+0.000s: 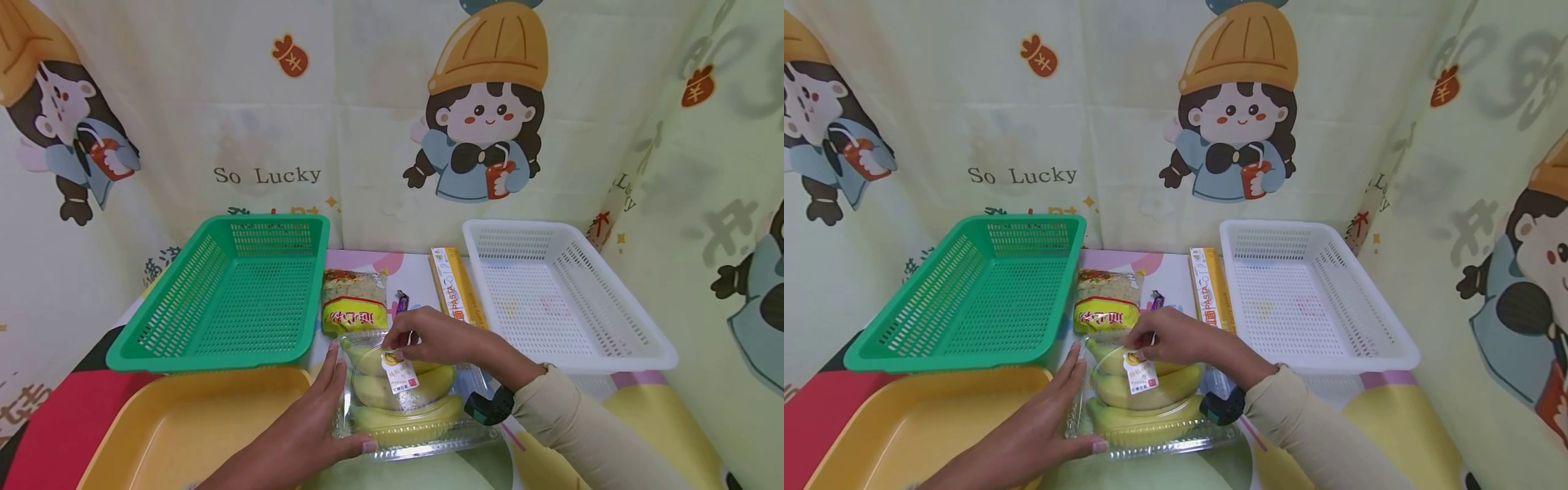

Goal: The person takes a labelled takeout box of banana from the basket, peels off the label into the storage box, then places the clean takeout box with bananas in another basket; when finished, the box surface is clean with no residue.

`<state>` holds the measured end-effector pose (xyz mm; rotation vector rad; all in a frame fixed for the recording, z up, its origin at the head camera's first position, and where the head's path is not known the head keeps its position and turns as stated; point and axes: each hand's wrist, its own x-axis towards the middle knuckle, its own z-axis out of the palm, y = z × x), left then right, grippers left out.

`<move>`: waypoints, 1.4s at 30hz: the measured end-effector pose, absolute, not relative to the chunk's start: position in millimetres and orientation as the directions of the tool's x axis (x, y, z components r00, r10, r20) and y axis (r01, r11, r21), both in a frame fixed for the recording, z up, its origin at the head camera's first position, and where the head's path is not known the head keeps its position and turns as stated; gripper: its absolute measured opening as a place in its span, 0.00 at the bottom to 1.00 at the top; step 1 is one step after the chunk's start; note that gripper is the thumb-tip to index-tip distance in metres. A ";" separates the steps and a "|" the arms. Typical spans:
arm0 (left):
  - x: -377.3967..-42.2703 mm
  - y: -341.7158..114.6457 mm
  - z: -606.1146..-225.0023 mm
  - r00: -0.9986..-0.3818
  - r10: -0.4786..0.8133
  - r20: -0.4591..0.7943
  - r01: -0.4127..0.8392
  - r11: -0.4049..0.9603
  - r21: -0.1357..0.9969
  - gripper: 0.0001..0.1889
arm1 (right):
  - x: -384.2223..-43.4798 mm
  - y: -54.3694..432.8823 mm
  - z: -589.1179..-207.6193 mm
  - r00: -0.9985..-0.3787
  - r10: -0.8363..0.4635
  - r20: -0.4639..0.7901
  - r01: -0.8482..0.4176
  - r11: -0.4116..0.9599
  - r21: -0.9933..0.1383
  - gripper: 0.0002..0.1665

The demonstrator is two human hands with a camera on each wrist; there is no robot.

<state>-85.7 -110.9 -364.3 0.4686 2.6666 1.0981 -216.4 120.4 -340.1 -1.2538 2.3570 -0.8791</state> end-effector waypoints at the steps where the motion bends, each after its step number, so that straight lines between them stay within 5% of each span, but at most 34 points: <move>1: -85.6 -111.2 -364.4 -0.925 0.372 -0.079 0.208 0.670 0.712 0.63 | -216.6 119.8 -340.0 -0.557 -0.830 0.004 -0.637 0.425 -0.643 0.09; 15: -85.9 -112.2 -366.5 -0.922 0.379 -0.077 0.214 0.664 0.716 0.63 | -213.7 122.5 -337.6 -0.550 -0.829 0.101 -0.714 0.403 -0.573 0.05; 24: -86.0 -111.8 -367.5 -0.927 0.363 -0.093 0.195 0.679 0.708 0.63 | -211.2 128.6 -337.9 -0.613 -0.790 0.025 -0.533 0.390 -0.751 0.06; 42: -84.4 -110.6 -365.8 -0.935 0.343 -0.089 0.183 0.683 0.707 0.63 | -205.5 150.3 -331.1 -0.710 -0.704 0.015 -0.345 0.330 -0.879 0.08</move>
